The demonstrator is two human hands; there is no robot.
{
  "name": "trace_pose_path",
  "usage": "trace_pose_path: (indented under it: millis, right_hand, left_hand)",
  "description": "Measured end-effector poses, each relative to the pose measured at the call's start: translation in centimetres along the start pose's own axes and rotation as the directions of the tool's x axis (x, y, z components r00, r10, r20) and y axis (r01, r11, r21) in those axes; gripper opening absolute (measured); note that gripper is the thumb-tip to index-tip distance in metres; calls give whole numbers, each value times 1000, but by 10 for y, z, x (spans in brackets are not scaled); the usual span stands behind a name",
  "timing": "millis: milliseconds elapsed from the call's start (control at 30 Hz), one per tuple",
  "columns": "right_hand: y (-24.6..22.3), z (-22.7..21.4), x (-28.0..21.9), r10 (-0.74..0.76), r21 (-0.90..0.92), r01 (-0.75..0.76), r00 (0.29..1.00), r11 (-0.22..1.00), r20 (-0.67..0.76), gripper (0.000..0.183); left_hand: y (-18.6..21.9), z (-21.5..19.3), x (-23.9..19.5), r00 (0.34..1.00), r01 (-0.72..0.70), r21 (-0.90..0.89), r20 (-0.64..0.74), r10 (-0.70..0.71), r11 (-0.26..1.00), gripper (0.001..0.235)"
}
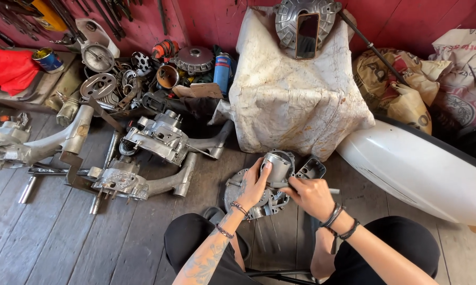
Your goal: A person sits on the floor and uses a small metal tool to scrape and clean a motorcycle piston.
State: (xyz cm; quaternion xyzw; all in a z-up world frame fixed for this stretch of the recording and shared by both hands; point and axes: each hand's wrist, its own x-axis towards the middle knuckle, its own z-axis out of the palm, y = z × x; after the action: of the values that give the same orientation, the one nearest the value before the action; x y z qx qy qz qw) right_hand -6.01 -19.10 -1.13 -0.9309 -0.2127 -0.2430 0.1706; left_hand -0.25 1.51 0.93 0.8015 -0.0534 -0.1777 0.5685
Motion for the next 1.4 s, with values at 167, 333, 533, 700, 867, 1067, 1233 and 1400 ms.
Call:
trace_pose_path:
  millis: [167, 333, 533, 700, 867, 1067, 1233, 1400]
  right_hand:
    - [27, -10, 7, 57, -70, -62, 996, 996, -76, 33]
    - [16, 10, -11, 55, 20, -53, 997, 998, -60, 33]
    - [25, 1, -4, 22, 59, -20, 999, 998, -46, 34]
    - [44, 6, -12, 183, 116, -170, 977, 979, -111, 26]
    - [40, -9, 5, 260, 358, -221, 964, 907, -63, 40]
    - [30, -29, 26, 266, 605, -205, 964, 770, -12, 47]
    - [24, -29, 27, 217, 668, -241, 969, 704, 121, 41]
    - [11, -29, 19, 119, 572, -293, 940, 767, 321, 35]
  left_hand:
    - [-21, 19, 14, 977, -203, -243, -119, 179, 948, 56]
    - [-54, 27, 17, 993, 117, -573, 43, -113, 811, 82]
    - [-29, 16, 11, 992, 118, -397, 95, -87, 910, 88]
    - [-6, 15, -6, 998, -7, -355, 62, 31, 935, 83]
    - [6, 15, -17, 995, 81, -496, 94, -39, 864, 88]
    - [33, 11, -23, 997, 75, -656, 48, -57, 751, 93]
    - [12, 14, -12, 983, -77, -591, 90, 161, 803, 53]
    - [26, 0, -11, 958, -192, -575, 66, 279, 795, 50]
